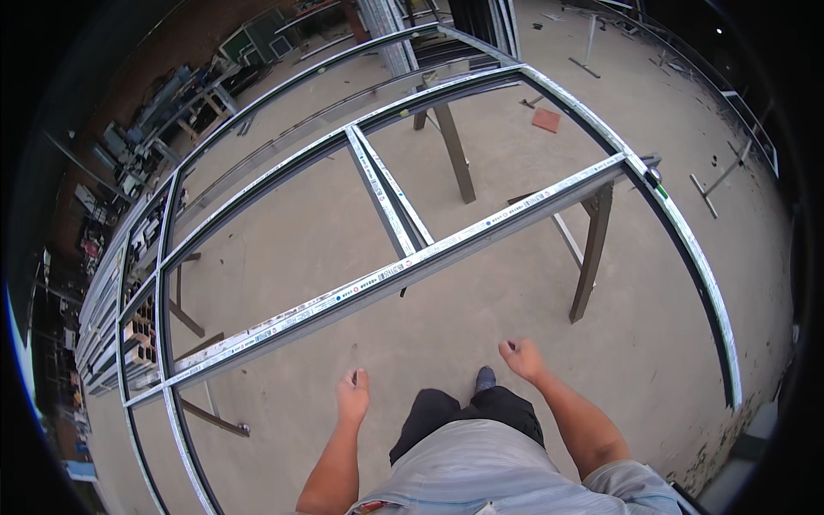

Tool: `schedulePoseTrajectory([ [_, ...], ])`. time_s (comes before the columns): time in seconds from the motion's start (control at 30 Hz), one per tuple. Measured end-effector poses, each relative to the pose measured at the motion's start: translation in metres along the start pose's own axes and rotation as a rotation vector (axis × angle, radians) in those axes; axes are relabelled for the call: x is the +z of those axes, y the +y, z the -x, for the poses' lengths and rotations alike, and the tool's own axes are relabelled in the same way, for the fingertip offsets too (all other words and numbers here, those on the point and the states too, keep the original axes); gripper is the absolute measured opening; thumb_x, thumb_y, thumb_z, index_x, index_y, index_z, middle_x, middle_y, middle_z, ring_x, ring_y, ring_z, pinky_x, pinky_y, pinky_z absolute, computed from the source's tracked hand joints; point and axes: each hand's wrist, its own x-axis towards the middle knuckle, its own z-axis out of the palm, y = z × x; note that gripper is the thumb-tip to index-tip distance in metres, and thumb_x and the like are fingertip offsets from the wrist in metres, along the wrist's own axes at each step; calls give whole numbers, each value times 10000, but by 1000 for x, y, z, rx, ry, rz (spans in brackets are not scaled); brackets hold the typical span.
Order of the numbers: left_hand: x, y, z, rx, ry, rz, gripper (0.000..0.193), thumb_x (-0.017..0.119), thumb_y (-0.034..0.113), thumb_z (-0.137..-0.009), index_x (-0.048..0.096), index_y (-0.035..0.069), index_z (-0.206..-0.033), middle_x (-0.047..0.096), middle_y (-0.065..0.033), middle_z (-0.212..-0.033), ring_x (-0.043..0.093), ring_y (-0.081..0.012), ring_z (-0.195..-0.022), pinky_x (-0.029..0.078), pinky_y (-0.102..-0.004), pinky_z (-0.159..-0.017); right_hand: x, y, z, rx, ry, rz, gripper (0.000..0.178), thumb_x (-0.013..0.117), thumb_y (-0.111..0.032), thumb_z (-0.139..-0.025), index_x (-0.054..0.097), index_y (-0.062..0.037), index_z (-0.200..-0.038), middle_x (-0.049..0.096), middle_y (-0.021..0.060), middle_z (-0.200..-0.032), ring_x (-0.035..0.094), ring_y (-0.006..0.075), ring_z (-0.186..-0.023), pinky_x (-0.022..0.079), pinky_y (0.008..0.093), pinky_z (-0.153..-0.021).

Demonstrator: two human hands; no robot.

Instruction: The person assembles aluminum window frames by hand, fitting corner and mullion profiles into a jig. They repeatedly pick up profile pieces, align them with existing frame sections, and press them into place to form rectangular frames.

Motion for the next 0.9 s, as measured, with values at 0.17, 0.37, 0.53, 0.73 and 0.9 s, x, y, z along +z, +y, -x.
schedulePoseTrajectory([
  [0.17, 6, 100, -77, 228, 221, -52, 370, 556, 318, -1117, 728, 3, -1209, 742, -199, -1058, 708, -360, -1004, 547, -473, -918, -33, -112, -118, -234, 92, -45, 360, 619, -299, -1035, 672, 40, -927, 596, 272, -753, 589, 356, -640, 503, 466, -672],
  [0.37, 39, 159, -199, 408, 266, -218, 345, 521, 282, -1118, 717, -2, -1130, 696, -217, -1088, 637, -444, -1092, 501, -554, -961, -19, -215, -232, -282, 79, 6, 358, 601, -322, -1053, 714, 16, -1021, 718, 301, -984, 699, 496, -965, 547, 532, -846],
  [0.53, 76, 176, -252, 184, 77, -324, 377, 507, 319, -1122, 694, 13, -1004, 697, -211, -1065, 664, -440, -1046, 533, -573, -900, 18, -226, -314, -222, 27, 73, 467, 590, -403, -1078, 696, 50, -1039, 716, 321, -983, 696, 503, -977, 541, 540, -884],
  [0.73, 79, 177, -254, 236, 120, -403, 389, 522, 337, -1110, 685, 47, -909, 706, -157, -907, 699, -414, -847, 560, -549, -736, 45, -227, -355, -87, -306, -63, 704, 445, -592, -1130, 693, 64, -1071, 705, 316, -926, 692, 474, -912, 541, 481, -871],
  [0.9, 81, 180, -256, 181, 124, -398, 393, 529, 339, -1101, 667, 59, -862, 702, -155, -882, 692, -423, -795, 544, -537, -691, 57, -230, -360, -10, -380, -198, 772, 375, -630, -1136, 680, 77, -1080, 696, 270, -876, 687, 422, -867, 546, 462, -849],
])
